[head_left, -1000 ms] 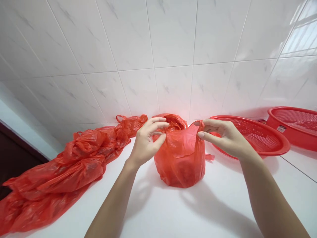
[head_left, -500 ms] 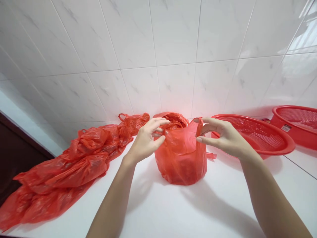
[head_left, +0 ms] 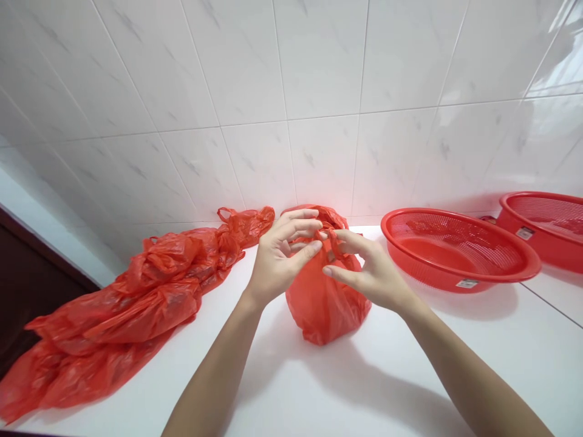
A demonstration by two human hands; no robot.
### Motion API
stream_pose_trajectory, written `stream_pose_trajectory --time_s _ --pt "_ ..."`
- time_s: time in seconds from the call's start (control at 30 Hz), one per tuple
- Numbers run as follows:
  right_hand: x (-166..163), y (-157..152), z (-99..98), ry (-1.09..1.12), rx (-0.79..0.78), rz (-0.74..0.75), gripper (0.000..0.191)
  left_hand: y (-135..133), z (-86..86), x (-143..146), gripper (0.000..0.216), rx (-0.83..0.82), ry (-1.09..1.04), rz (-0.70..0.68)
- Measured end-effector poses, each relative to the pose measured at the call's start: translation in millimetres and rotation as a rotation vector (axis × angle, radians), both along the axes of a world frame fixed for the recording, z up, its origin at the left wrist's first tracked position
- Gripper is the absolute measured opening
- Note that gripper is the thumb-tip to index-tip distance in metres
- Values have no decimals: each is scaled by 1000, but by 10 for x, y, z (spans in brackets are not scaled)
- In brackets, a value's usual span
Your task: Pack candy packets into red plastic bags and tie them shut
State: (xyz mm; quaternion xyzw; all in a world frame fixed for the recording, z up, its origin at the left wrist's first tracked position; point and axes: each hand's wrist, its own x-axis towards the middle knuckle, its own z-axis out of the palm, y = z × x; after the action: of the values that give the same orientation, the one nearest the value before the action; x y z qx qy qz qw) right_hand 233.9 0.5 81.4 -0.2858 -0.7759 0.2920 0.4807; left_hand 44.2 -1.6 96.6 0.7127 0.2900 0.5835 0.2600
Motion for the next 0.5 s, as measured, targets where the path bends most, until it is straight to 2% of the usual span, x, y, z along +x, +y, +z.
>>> stream_pose_trajectory --time_s 0.07,0.23,0.3,0.4,0.5 --pt "-27 -7 -6 8 1 -23 24 6 -6 -1 16 21 11 24" --pt "5 7 13 45 -27 -50 25 43 16 -63 9 66 -26 181" --pt "20 13 28 58 -60 -58 24 43 22 -77 10 40 -28 150" --pt "32 22 43 77 -112 -55 25 19 14 -67 24 -12 56 57" --pt "41 33 50 91 -136 -52 26 -2 -4 -43 38 -39 179 53"
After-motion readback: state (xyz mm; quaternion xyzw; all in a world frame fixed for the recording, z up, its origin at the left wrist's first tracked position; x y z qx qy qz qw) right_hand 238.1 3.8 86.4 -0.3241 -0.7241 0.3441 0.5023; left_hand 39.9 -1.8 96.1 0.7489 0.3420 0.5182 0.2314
